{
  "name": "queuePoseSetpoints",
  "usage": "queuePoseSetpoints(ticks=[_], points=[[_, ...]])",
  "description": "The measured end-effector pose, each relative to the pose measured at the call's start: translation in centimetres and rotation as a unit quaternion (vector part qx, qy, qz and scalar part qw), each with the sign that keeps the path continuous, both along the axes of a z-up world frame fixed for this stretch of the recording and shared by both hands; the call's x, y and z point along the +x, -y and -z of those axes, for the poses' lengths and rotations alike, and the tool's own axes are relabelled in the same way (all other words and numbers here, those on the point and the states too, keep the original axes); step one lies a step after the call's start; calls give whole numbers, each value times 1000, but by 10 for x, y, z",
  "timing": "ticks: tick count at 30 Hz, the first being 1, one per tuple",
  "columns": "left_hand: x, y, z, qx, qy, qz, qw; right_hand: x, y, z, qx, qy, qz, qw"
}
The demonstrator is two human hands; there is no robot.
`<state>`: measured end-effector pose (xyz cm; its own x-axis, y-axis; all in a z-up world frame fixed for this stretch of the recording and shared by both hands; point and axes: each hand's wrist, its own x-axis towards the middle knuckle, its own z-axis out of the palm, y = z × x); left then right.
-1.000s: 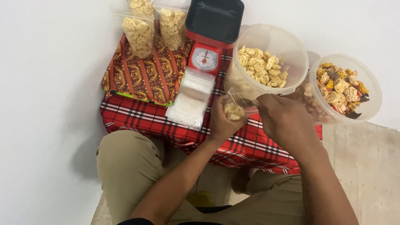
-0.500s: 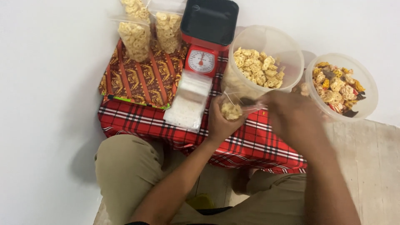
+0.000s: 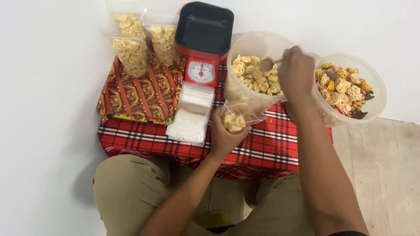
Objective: The person is manually packaging snacks by scooping them from a large container into small plastic bags using a spoon and their hands.
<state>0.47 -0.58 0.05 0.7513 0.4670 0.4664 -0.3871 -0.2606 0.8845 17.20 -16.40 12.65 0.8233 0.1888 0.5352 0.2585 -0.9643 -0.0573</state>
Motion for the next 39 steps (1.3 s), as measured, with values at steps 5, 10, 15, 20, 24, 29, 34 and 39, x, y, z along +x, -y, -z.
queuePoseSetpoints(ticks=[5,10,15,20,24,29,34,39], points=[[-2,-9,-4,-18,-12,16,1000,-8,-21,-12,153,-83,2,985],[-2,-10,-7,-19,-25,7,999,-25,-28,-25,175,-111,21,978],[1,-11,4,-3,-19,6,1000,-37,-13,-34,230,-163,35,959],[3,-14,11,-9,-17,18,1000,-56,-16,-48,331,-220,17,917],[1,-15,10,-13,-38,25,999,-72,-26,-58,487,-252,6,836],[3,-17,9,-25,-38,40,998,-70,-12,-58,529,-265,12,806],[2,-15,1,-25,-48,56,997,-72,2,-58,557,-267,31,786],[4,-11,4,-21,-47,66,997,-74,22,-59,493,-282,62,821]])
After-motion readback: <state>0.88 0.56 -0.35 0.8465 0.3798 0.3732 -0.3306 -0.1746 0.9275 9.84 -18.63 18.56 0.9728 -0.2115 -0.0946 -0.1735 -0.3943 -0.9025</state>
